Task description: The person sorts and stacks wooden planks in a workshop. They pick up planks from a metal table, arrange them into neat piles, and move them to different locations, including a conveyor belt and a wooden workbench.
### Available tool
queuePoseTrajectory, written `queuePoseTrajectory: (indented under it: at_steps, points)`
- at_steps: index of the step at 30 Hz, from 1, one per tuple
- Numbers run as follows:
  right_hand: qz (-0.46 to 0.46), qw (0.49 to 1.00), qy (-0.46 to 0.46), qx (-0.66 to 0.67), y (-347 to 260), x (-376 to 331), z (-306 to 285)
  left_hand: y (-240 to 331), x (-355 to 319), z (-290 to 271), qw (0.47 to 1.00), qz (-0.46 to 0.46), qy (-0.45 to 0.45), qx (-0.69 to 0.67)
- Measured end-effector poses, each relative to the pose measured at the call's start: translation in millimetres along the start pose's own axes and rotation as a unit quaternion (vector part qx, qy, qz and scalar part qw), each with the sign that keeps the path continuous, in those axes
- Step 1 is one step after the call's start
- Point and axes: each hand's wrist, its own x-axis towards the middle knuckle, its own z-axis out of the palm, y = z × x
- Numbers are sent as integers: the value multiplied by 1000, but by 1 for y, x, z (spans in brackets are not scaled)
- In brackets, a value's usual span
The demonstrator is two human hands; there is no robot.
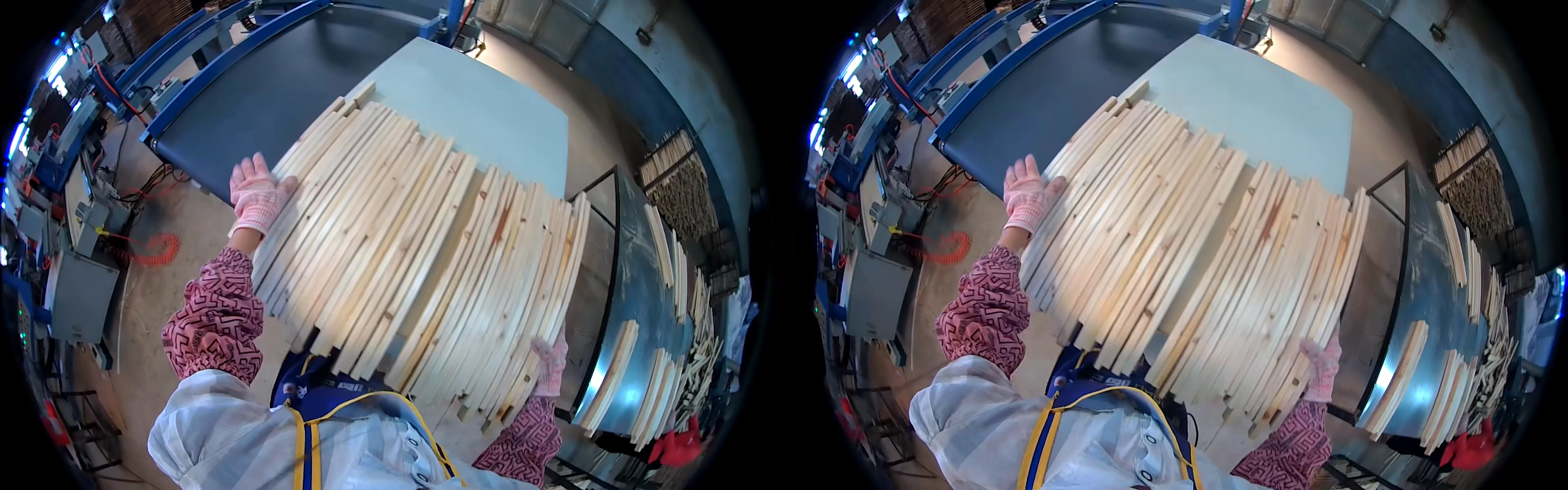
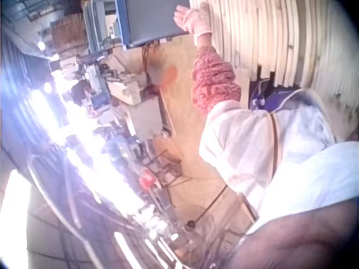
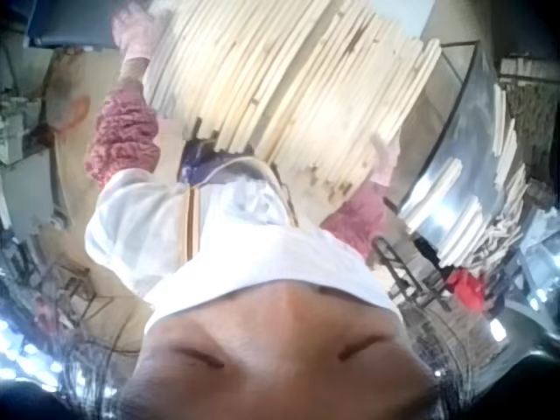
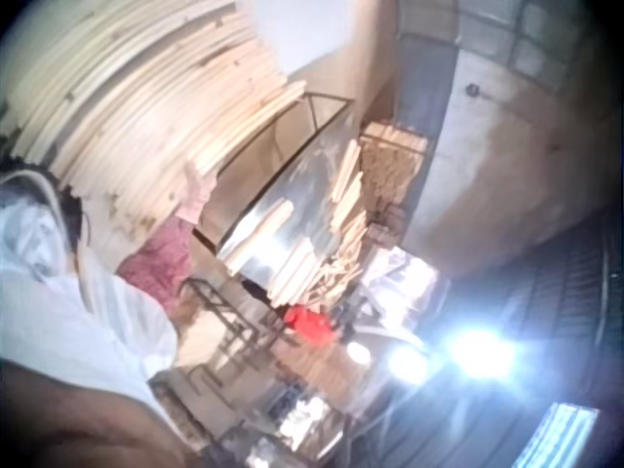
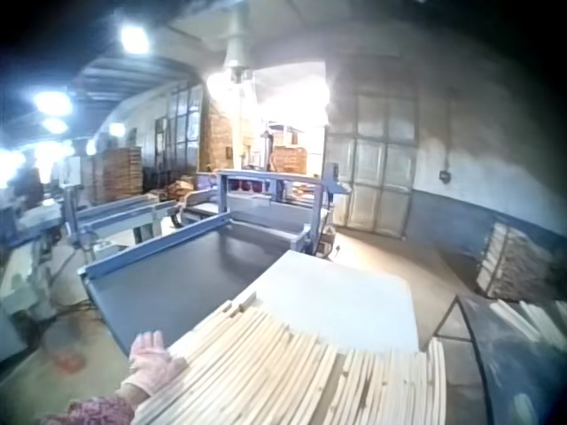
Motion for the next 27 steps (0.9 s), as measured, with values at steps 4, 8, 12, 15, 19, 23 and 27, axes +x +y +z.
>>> queuePoseTrajectory:
  at_steps: [4, 8, 12, 15, 19, 23, 27]
  points:
    - [-30, 996, -3, 88, 41, -58, -24, -5, -41, 48, 992, 53, -95, -65]
    - [-84, 986, 46, 134, 60, 8, -3, 14, 3, 1, 991, 79, -69, -85]
    - [-163, 983, 0, 82, 57, 20, 6, 7, 5, 7, 989, 60, -80, -113]
    - [-163, 972, 15, 167, 51, 31, 32, -1, 6, 9, 993, 35, -44, -105]
    - [-174, 936, -80, 296, 4, 81, 101, -21, 32, -1, 993, 1, 90, -81]
    - [-290, 946, -136, 45, -23, 132, 114, 19, -11, -17, 980, 45, 143, -132]
    - [-67, 893, -156, -416, -145, 134, 140, 45, -28, -4, 958, 201, 111, -172]
